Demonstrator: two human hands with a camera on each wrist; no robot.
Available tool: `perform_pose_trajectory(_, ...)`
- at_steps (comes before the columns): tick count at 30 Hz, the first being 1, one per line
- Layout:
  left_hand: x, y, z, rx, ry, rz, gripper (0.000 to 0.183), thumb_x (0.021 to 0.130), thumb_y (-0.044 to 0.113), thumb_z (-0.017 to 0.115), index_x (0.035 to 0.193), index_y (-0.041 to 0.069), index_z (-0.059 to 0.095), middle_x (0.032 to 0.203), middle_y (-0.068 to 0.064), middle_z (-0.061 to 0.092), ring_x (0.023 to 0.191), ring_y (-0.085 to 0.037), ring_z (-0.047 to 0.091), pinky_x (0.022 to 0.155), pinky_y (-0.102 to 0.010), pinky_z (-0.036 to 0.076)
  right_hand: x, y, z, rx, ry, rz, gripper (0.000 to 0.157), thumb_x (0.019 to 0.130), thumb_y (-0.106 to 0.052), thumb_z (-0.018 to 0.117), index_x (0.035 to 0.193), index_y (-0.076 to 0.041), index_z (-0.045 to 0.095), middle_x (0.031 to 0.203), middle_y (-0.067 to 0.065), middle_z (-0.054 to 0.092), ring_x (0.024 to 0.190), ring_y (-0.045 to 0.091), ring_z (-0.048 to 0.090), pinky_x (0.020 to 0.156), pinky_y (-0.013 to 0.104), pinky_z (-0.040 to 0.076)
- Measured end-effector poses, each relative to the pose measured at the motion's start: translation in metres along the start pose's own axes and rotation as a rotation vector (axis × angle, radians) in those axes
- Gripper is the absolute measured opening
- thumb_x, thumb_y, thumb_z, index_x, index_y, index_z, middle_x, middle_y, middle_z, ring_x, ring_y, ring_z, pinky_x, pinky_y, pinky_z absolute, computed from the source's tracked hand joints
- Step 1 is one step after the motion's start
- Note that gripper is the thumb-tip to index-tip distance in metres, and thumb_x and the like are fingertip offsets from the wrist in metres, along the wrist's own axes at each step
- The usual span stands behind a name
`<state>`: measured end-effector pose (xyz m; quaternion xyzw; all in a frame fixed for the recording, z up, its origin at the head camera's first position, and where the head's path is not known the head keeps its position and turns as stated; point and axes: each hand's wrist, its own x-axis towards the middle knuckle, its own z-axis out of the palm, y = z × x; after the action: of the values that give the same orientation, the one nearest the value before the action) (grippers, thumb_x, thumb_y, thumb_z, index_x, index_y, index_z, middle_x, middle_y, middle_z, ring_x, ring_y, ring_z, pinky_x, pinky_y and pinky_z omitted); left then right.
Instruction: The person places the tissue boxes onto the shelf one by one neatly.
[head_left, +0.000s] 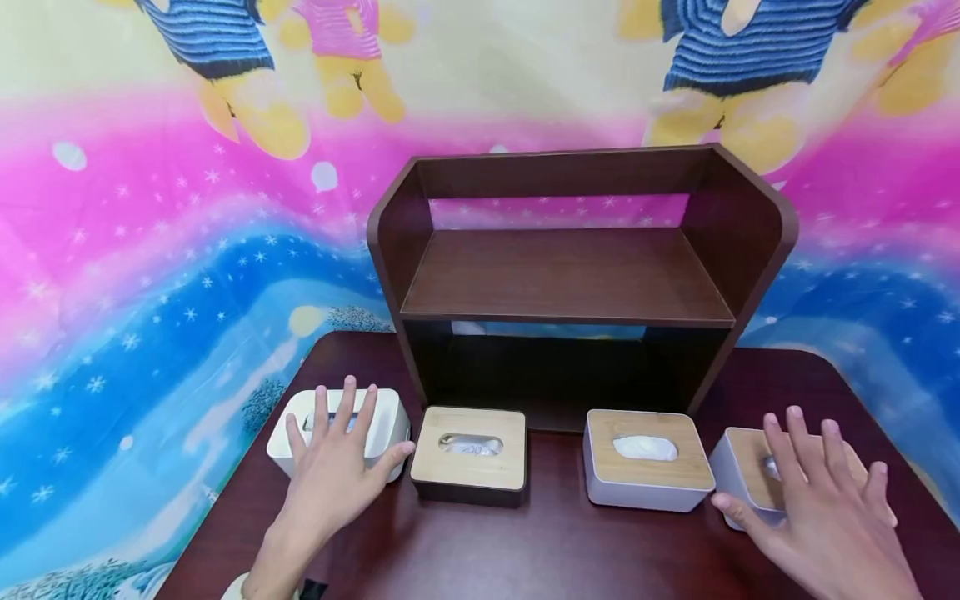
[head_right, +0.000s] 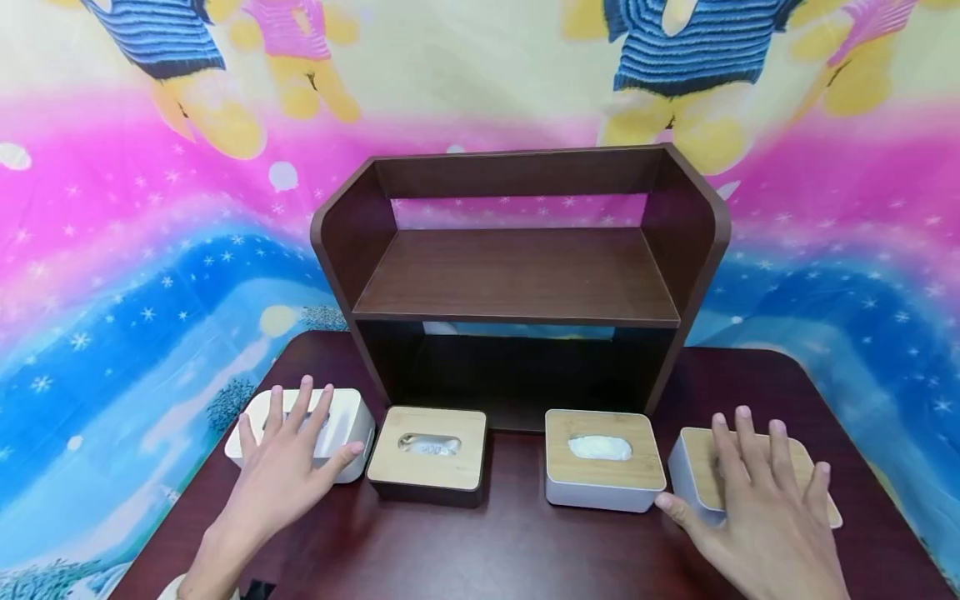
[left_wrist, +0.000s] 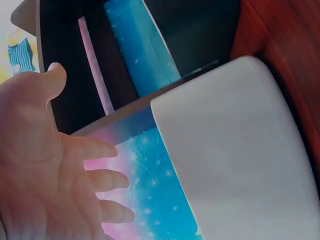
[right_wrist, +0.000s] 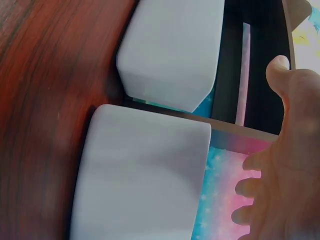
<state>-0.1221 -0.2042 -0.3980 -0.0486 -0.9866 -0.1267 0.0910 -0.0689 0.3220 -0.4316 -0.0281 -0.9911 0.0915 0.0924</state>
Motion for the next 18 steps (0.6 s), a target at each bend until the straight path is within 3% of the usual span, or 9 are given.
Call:
perform_pose_trajectory(9, 0.003, 0.026, 0.012, -0.020, -0.004, 0.042, 0.096, 0.096, 0.073, 0.064, 0.168, 0.014, 0.038, 0.178, -0.018, 0.024, 0.164, -0.056, 0.010, 0.120, -0.088, 0.005, 0.003, -0.010, 0.003, 0.013, -0.037, 0.000, 0.128, 0.090, -0.080, 0.063, 0.172, -0.005, -0.001, 0.175, 0.029, -0.014, 0.157, 0.051, -0.031, 0.110, 0.068, -0.039)
perform_pose_trajectory(18, 0.004, 0.050, 0.026, -0.055, -0.024, 0.096, 0.096, 0.096, 0.076, 0.060, 0.169, 0.018, 0.036, 0.179, -0.014, 0.024, 0.166, -0.050, 0.009, 0.125, -0.082, 0.009, 0.004, -0.019, 0.007, 0.057, -0.081, -0.050, 0.124, 0.094, -0.078, 0.062, 0.172, -0.003, 0.001, 0.176, 0.030, -0.012, 0.159, 0.052, -0.028, 0.113, 0.073, -0.033)
